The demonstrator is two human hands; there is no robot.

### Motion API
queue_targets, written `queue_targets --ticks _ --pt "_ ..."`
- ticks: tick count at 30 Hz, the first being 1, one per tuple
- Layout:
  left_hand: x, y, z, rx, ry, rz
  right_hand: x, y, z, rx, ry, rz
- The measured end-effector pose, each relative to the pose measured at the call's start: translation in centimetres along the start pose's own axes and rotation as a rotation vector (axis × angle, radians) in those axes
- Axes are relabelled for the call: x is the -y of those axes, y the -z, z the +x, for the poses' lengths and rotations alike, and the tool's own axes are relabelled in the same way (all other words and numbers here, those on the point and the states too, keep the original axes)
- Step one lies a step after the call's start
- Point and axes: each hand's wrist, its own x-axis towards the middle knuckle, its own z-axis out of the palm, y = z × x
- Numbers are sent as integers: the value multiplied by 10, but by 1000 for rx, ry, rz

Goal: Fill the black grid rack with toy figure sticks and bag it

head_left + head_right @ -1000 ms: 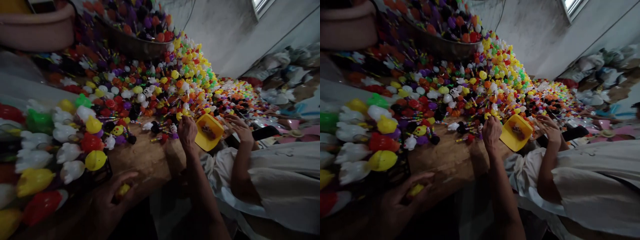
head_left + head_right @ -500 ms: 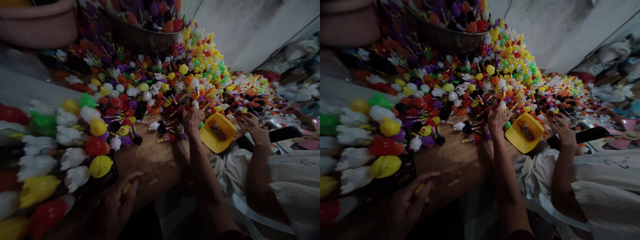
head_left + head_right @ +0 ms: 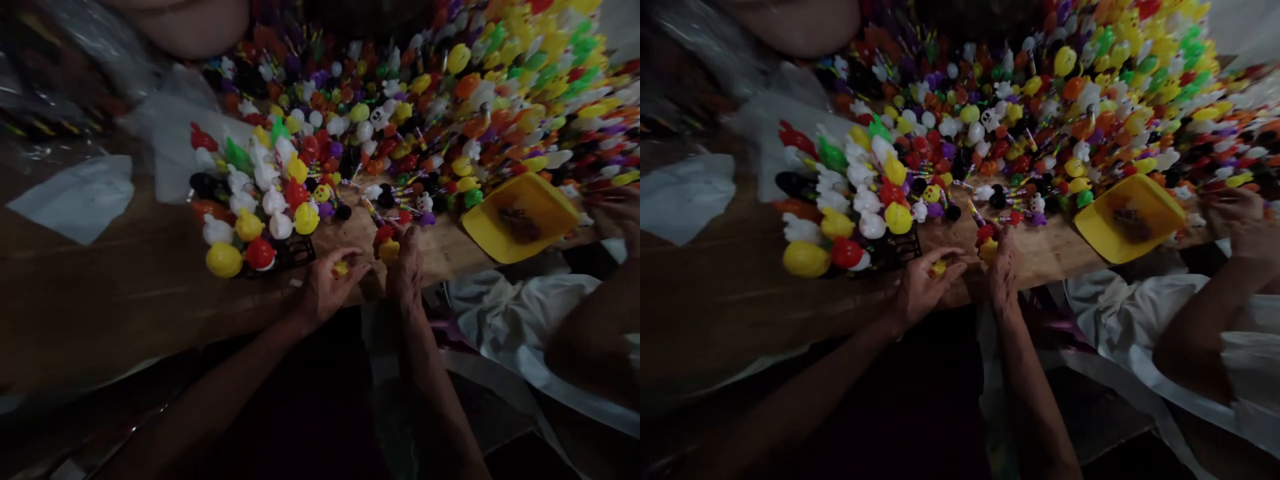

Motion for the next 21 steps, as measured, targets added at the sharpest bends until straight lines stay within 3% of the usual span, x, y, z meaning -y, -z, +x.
queue_targets --ticks 7,11,14,17,21 --pt "-9 -25 -4 -22 24 -127 -1 -19 -35 -94 182 -123" --pt "-7 -21 -2 0 48 -116 0 -21 -44 -77 243 -141" --pt "-5 -9 0 81 61 24 -2 -3 -41 -126 375 -286" --pt "-5 5 1 125 -17 266 1 26 -34 -159 563 -497" --pt "-10 13 0 159 -123 577 4 50 -27 96 752 -819"
